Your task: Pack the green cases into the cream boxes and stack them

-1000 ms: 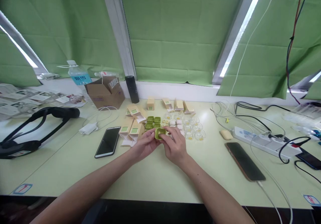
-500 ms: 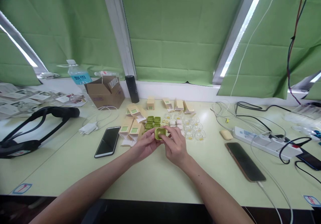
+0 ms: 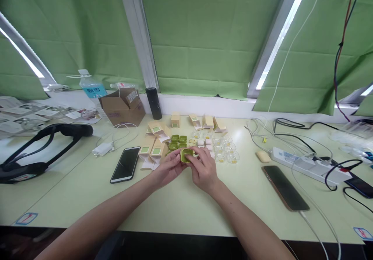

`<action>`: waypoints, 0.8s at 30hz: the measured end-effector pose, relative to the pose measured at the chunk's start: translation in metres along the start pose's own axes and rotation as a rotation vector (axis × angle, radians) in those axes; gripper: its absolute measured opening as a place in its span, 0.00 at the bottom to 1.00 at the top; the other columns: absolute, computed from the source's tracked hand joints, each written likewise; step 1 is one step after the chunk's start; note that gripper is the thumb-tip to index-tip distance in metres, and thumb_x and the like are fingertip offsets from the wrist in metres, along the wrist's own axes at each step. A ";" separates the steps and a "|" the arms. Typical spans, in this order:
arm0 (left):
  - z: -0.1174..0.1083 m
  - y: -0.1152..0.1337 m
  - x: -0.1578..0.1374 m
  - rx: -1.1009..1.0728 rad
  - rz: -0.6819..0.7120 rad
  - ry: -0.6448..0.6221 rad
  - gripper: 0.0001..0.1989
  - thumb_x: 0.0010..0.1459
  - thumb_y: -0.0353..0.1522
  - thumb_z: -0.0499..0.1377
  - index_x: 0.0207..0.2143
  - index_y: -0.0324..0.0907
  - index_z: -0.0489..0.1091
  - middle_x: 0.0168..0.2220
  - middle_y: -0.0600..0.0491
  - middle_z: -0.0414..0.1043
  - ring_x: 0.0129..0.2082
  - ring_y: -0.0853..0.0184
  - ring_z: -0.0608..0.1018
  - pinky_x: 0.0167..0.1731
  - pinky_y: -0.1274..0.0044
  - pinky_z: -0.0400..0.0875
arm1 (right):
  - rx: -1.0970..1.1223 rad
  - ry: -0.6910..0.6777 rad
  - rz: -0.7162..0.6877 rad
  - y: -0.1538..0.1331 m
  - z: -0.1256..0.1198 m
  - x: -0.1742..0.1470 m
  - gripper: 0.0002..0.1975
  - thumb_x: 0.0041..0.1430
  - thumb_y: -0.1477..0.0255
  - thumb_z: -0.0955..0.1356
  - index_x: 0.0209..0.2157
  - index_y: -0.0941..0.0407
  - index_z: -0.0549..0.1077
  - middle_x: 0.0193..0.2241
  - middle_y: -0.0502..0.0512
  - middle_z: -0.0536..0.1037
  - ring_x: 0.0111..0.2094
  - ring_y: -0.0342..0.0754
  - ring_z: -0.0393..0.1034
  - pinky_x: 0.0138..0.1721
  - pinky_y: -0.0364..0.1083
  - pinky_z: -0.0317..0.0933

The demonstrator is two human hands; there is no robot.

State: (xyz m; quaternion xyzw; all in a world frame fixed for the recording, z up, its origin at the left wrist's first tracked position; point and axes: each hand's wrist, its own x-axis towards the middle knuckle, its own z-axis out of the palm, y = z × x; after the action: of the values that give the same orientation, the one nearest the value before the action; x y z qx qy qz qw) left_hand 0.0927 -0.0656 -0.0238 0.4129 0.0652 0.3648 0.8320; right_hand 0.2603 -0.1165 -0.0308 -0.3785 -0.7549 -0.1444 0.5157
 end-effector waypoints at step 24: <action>-0.020 0.005 0.012 0.071 0.309 0.363 0.23 0.54 0.39 0.72 0.47 0.42 0.69 0.46 0.47 0.79 0.49 0.58 0.81 0.51 0.65 0.75 | -0.448 -0.439 0.495 0.031 -0.033 0.023 0.06 0.59 0.77 0.69 0.37 0.54 0.78 0.35 0.56 0.82 0.41 0.56 0.70 0.40 0.52 0.61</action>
State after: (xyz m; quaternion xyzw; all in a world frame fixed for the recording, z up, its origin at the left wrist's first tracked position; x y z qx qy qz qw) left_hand 0.0903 -0.0429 -0.0307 0.3747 0.1626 0.5534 0.7259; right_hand 0.3009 -0.1058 -0.0019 -0.6741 -0.6829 -0.0924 0.2658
